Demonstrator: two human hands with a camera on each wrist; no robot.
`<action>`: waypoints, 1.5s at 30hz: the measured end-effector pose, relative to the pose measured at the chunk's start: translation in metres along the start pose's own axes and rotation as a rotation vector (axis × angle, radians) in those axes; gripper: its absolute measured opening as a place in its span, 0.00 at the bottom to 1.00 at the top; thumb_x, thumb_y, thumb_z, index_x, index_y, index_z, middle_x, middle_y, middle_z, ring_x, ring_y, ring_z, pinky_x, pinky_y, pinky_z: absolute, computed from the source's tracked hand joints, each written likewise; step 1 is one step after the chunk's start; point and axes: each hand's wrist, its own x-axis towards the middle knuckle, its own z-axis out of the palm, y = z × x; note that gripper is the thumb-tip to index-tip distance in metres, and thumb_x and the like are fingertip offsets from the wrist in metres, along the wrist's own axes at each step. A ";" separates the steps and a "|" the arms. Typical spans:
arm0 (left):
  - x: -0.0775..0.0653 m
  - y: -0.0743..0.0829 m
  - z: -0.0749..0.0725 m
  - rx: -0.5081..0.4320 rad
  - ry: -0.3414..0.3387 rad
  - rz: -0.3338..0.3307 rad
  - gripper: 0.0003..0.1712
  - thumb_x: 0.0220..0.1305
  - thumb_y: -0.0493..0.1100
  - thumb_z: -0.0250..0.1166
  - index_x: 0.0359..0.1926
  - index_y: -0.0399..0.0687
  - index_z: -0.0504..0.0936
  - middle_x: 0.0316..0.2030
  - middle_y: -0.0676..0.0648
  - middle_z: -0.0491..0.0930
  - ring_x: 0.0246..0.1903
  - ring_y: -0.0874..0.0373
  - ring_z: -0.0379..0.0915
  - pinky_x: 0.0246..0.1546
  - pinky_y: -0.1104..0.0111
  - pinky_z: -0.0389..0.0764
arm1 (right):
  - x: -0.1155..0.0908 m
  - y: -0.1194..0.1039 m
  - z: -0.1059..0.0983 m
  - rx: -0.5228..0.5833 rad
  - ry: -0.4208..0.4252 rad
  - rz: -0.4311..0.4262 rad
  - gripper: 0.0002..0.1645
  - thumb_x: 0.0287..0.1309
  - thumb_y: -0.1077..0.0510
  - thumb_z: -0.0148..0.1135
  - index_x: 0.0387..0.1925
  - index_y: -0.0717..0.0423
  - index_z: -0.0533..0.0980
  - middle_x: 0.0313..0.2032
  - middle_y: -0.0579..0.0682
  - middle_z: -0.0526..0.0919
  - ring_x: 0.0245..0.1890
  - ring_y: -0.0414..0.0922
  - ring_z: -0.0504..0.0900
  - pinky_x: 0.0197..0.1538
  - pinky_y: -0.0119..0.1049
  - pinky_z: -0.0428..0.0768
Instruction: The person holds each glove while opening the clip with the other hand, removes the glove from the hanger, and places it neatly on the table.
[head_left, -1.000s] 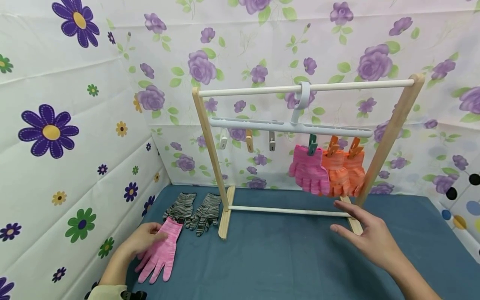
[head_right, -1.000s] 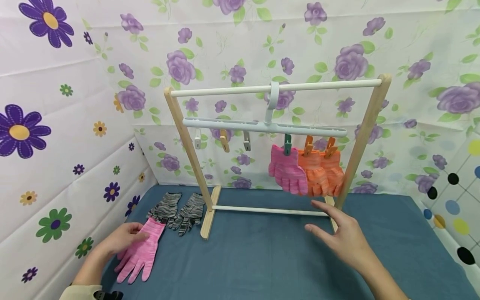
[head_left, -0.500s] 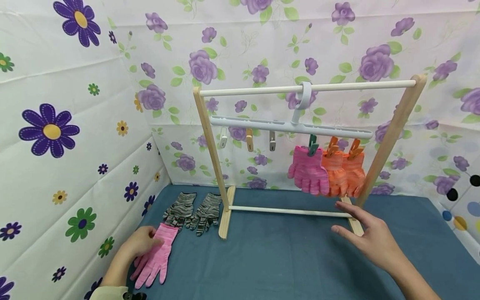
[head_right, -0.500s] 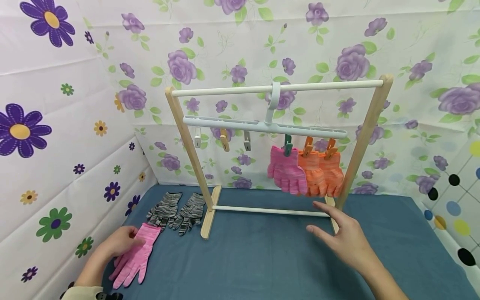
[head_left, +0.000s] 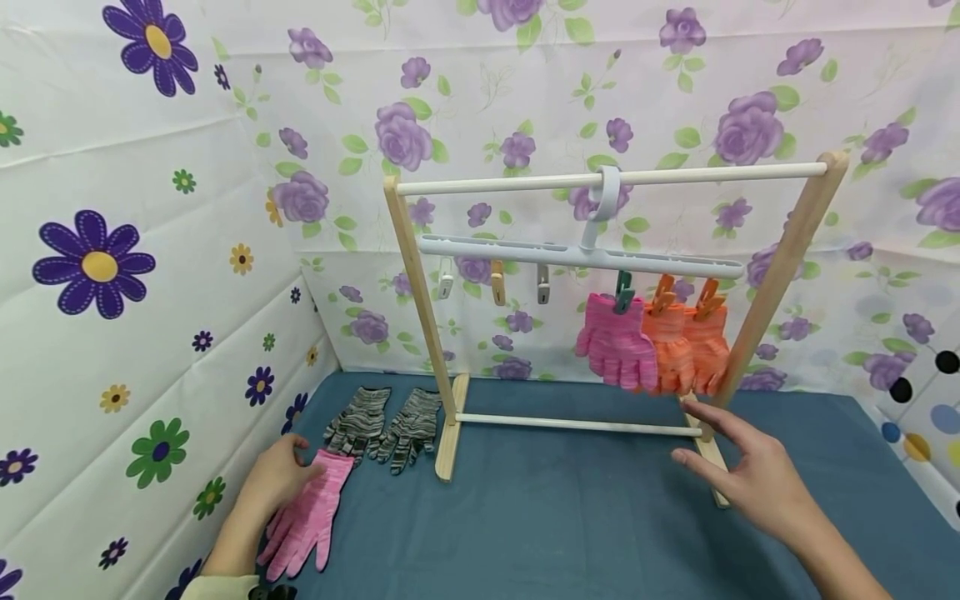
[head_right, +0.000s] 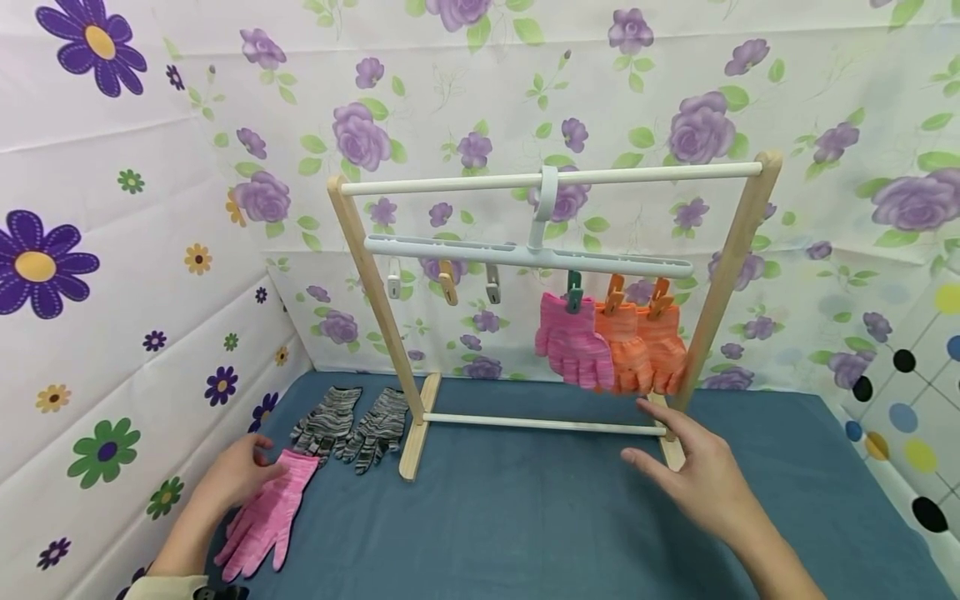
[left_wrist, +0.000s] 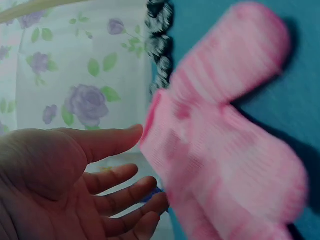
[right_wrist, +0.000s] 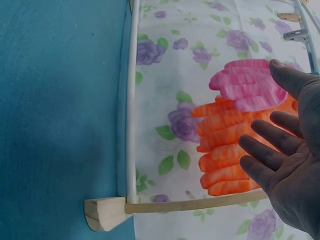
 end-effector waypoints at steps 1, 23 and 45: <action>-0.001 0.004 -0.001 -0.003 0.014 0.009 0.32 0.69 0.44 0.72 0.61 0.24 0.73 0.39 0.38 0.79 0.34 0.48 0.77 0.37 0.51 0.79 | 0.001 0.000 -0.001 -0.003 0.002 0.002 0.43 0.60 0.48 0.81 0.75 0.45 0.74 0.66 0.52 0.82 0.62 0.58 0.80 0.54 0.48 0.81; -0.010 0.101 -0.002 -0.160 0.232 0.220 0.35 0.72 0.45 0.72 0.74 0.39 0.71 0.60 0.34 0.79 0.55 0.36 0.80 0.49 0.44 0.83 | 0.005 0.006 -0.023 0.032 0.079 -0.028 0.45 0.59 0.54 0.82 0.76 0.40 0.72 0.66 0.53 0.81 0.61 0.18 0.69 0.56 0.10 0.63; -0.006 0.189 0.028 -0.361 0.226 0.428 0.34 0.69 0.42 0.76 0.72 0.45 0.76 0.64 0.42 0.80 0.55 0.43 0.81 0.54 0.47 0.82 | 0.020 -0.010 -0.031 0.049 0.123 -0.039 0.43 0.60 0.57 0.81 0.75 0.50 0.73 0.65 0.55 0.81 0.62 0.18 0.69 0.56 0.10 0.65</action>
